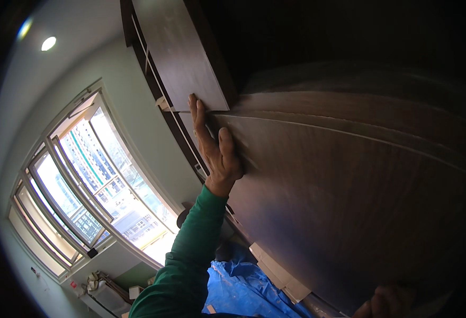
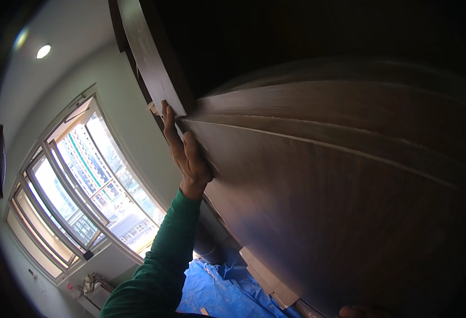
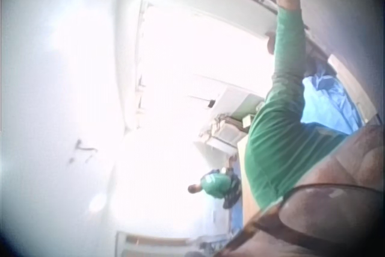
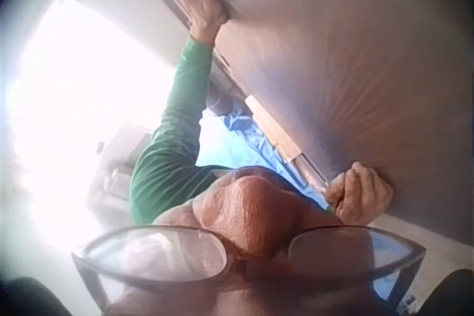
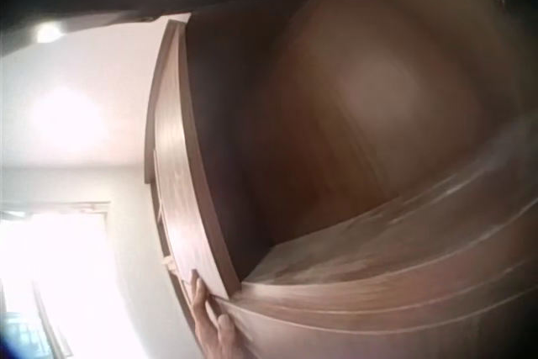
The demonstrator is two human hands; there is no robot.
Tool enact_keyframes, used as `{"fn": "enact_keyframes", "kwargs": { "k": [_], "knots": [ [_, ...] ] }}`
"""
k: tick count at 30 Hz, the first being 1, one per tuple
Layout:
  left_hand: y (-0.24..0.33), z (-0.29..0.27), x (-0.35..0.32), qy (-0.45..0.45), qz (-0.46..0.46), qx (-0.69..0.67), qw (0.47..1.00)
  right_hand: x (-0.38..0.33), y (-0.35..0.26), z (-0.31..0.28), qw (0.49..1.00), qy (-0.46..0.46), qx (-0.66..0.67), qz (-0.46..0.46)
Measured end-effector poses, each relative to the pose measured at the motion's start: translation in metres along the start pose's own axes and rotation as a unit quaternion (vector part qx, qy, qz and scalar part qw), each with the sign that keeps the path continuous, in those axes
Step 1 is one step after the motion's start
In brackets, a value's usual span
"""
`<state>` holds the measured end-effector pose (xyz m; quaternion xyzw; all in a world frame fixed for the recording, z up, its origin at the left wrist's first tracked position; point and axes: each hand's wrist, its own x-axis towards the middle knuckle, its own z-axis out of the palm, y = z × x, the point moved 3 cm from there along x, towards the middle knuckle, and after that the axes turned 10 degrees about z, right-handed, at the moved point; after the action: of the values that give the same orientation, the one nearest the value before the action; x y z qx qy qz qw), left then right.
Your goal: The person removes eyeglasses and adjusts the camera, then handles a wooden cabinet door and a thin wooden strip. They walk through a room under construction and use a pencil to mark measurements on the wooden strip while holding it against the cabinet door.
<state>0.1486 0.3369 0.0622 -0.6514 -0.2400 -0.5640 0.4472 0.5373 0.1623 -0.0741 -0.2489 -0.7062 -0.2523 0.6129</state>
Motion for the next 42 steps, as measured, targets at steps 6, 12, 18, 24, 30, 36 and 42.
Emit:
{"fn": "enact_keyframes", "kwargs": {
  "k": [6, 12, 18, 24, 30, 36, 42],
  "knots": [
    [-0.0014, -0.0008, -0.0017, 0.001, -0.003, 0.005, 1.0, -0.0032, -0.0028, -0.0007, 1.0, 0.009, -0.025, 0.007],
    [-0.0007, 0.0012, -0.0013, -0.003, -0.003, 0.004, 1.0, -0.0035, -0.0025, 0.0001, 0.999, 0.024, -0.025, 0.01],
    [-0.001, 0.0003, -0.0007, -0.003, -0.006, 0.005, 1.0, -0.0026, -0.0023, 0.0006, 0.999, 0.027, -0.023, 0.004],
    [-0.0018, -0.0021, 0.0001, -0.005, -0.004, 0.005, 1.0, -0.0003, -0.0033, -0.0003, 1.0, 0.006, -0.028, 0.004],
    [-0.0007, 0.0005, -0.0004, -0.001, -0.007, 0.002, 1.0, -0.0034, -0.0014, 0.0032, 0.999, 0.043, -0.03, -0.009],
    [-0.0017, -0.0006, -0.0006, -0.003, -0.006, 0.006, 1.0, -0.0017, -0.0015, 0.0034, 0.999, 0.04, -0.025, -0.006],
    [0.0011, -0.0026, 0.0023, -0.012, 0.0, 0.011, 1.0, -0.0014, -0.0017, 0.0032, 0.999, 0.04, -0.02, -0.001]
  ]
}}
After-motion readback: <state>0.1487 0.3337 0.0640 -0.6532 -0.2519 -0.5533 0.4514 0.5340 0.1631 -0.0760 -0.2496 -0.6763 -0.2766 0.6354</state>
